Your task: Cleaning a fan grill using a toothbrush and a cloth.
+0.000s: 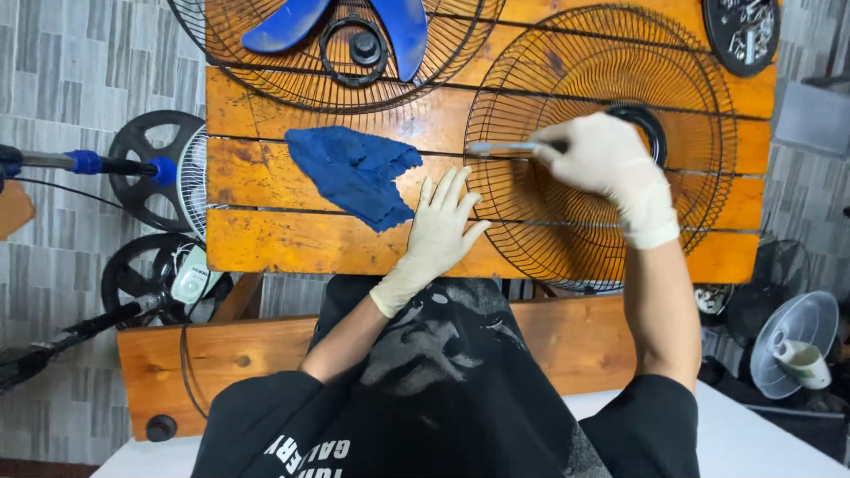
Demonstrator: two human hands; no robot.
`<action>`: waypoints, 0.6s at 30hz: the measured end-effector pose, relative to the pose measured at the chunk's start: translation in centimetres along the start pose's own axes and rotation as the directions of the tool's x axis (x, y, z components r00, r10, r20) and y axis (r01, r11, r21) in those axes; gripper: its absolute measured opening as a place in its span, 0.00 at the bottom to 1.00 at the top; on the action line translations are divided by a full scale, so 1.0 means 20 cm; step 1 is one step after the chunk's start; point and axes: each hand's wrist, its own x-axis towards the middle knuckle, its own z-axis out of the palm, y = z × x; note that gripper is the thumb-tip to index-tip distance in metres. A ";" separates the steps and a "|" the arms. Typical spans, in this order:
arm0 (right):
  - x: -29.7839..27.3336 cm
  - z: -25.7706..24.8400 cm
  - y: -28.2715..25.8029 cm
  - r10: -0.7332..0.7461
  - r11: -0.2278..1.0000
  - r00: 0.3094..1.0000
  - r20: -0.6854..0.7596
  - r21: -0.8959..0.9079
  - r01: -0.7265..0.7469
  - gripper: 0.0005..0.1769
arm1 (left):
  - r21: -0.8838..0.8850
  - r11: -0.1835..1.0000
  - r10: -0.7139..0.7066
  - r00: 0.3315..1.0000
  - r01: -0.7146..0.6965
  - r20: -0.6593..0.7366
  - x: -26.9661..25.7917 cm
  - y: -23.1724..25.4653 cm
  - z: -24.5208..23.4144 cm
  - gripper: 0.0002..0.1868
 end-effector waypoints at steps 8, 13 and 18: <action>0.12 0.00 0.03 0.019 1.000 0.997 -0.072 0.023 -0.018 0.19 | 0.004 1.000 -0.001 1.000 0.001 -0.005 0.00 0.01 -0.02 0.22; 0.21 -0.02 0.17 0.036 0.999 0.992 -0.119 0.019 -0.034 0.19 | -0.005 1.000 -0.001 0.999 0.001 -0.038 0.03 -0.01 -0.01 0.22; 0.14 -0.03 0.12 0.041 0.999 0.993 -0.114 -0.015 -0.043 0.21 | -0.003 1.000 0.021 1.000 -0.021 -0.009 0.01 0.00 -0.05 0.21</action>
